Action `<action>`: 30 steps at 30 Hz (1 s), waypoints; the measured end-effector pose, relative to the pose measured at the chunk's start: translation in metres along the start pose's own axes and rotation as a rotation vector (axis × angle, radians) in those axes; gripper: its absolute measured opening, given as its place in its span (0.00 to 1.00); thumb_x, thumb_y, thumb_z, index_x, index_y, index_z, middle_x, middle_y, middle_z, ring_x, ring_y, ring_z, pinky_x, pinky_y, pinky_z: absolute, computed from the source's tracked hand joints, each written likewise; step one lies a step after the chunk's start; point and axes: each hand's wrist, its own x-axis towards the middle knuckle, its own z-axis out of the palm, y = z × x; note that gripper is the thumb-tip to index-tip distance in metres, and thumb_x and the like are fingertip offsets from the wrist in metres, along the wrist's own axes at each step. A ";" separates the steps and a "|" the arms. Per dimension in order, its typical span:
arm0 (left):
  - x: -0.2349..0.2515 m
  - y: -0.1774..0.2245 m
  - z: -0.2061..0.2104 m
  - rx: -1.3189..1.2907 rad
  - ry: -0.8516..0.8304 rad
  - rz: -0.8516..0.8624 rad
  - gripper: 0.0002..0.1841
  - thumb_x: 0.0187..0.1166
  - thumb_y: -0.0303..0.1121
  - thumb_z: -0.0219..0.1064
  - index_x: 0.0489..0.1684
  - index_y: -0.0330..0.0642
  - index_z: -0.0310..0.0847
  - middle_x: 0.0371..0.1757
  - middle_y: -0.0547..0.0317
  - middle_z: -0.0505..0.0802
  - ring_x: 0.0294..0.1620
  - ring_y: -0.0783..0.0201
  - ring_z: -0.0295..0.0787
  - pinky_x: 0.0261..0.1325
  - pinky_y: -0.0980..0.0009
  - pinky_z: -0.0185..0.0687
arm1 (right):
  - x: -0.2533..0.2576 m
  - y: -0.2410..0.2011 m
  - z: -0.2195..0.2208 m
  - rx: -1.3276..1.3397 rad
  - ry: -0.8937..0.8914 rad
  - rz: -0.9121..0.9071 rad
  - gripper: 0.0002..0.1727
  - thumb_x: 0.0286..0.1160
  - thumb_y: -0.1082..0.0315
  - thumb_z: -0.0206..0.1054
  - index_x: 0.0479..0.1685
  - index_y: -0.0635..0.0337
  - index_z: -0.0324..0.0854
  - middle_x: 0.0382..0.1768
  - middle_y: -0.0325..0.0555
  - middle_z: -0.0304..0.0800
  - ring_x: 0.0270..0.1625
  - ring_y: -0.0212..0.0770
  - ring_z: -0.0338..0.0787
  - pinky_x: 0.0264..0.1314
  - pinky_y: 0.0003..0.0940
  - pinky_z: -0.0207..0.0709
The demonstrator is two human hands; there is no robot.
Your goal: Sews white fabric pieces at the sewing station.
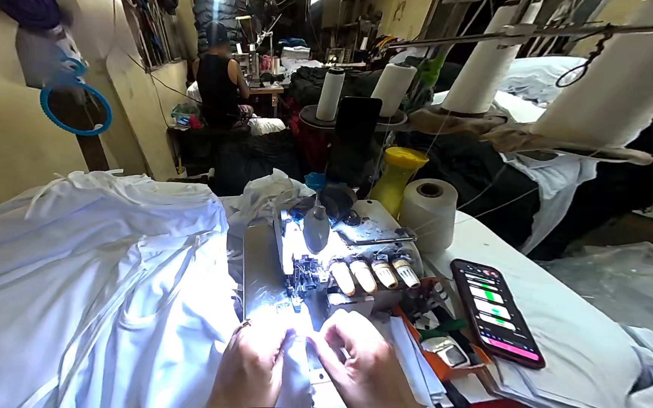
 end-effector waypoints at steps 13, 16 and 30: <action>0.035 -0.010 0.030 0.018 0.068 -0.219 0.05 0.67 0.32 0.64 0.35 0.46 0.84 0.35 0.62 0.90 0.38 0.65 0.89 0.42 0.67 0.85 | 0.018 0.024 0.041 -0.163 0.176 0.014 0.03 0.62 0.62 0.70 0.28 0.49 0.86 0.26 0.34 0.88 0.34 0.39 0.89 0.41 0.41 0.82; 0.041 -0.014 0.032 0.059 0.064 -0.230 0.05 0.66 0.32 0.63 0.34 0.47 0.84 0.35 0.63 0.90 0.38 0.66 0.88 0.43 0.67 0.85 | 0.021 0.027 0.049 -0.196 0.220 0.001 0.04 0.64 0.62 0.67 0.28 0.47 0.87 0.28 0.32 0.89 0.37 0.37 0.90 0.46 0.41 0.83; 0.001 0.000 0.011 0.252 0.063 -0.252 0.09 0.71 0.35 0.68 0.38 0.47 0.95 0.46 0.53 0.95 0.54 0.47 0.91 0.55 0.48 0.83 | -0.061 0.001 0.025 0.569 -0.173 0.378 0.10 0.79 0.71 0.68 0.38 0.72 0.89 0.38 0.53 0.90 0.46 0.38 0.90 0.56 0.32 0.83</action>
